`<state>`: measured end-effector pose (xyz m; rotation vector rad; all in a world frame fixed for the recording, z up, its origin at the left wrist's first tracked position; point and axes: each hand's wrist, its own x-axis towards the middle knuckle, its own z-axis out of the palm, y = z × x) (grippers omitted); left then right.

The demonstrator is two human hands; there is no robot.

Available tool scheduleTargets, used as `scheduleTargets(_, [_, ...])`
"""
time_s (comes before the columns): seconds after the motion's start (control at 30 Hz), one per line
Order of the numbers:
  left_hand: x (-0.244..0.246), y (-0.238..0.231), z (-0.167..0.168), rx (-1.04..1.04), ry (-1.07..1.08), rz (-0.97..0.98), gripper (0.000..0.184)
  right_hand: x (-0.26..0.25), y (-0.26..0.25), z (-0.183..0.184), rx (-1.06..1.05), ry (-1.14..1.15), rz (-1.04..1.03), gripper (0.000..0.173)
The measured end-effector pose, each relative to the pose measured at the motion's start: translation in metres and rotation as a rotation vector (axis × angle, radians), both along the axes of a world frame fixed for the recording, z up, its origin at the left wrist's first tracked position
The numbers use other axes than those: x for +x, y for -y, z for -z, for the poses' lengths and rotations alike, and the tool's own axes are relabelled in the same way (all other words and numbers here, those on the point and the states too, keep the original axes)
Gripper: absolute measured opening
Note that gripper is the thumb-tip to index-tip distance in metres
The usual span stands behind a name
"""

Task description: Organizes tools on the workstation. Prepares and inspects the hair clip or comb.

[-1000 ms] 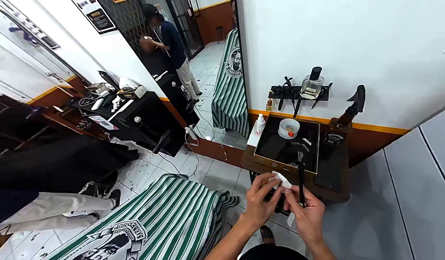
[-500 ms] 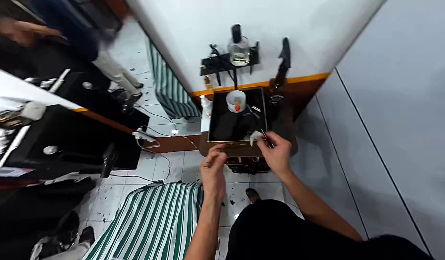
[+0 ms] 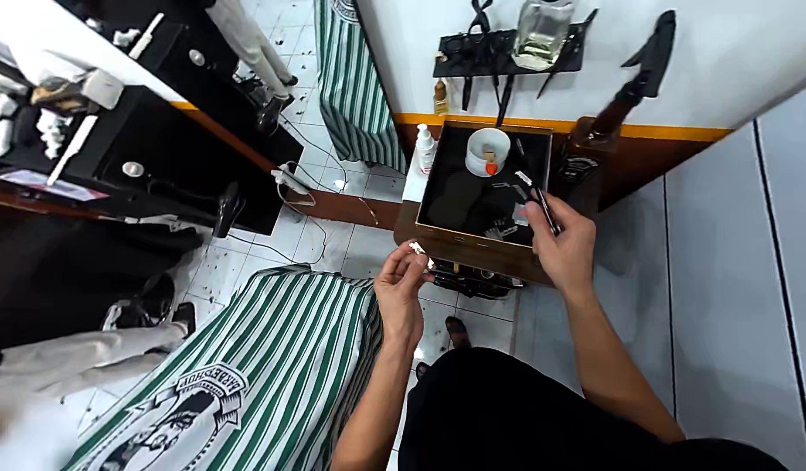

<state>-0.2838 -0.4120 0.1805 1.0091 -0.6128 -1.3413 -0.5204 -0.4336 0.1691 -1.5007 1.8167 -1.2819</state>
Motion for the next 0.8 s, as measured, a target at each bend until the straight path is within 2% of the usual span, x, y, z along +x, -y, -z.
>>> scheduleTargets(0.07, [0.007,-0.009,-0.002,-0.060,0.061,-0.004,0.025,0.010,-0.018,-0.007,-0.049,0.264,-0.253,0.040])
scheduleTargets(0.17, [0.024,-0.031,-0.012,-0.169,0.169,-0.088,0.019,0.035,-0.036,-0.009,-0.018,0.559,-0.610,0.042])
scheduleTargets(0.33, [0.066,-0.091,-0.040,-0.284,0.352,-0.255,0.016,0.070,-0.045,-0.001,0.248,0.732,-1.009,0.040])
scheduleTargets(0.53, [0.117,-0.182,-0.068,-0.342,0.573,-0.439,0.009,0.130,-0.053,-0.008,0.377,0.667,-1.315,0.039])
scheduleTargets(0.8, [0.178,-0.296,-0.091,-0.291,0.655,-0.560,0.013,0.227,-0.101,-0.016,0.316,0.567,-1.837,0.037])
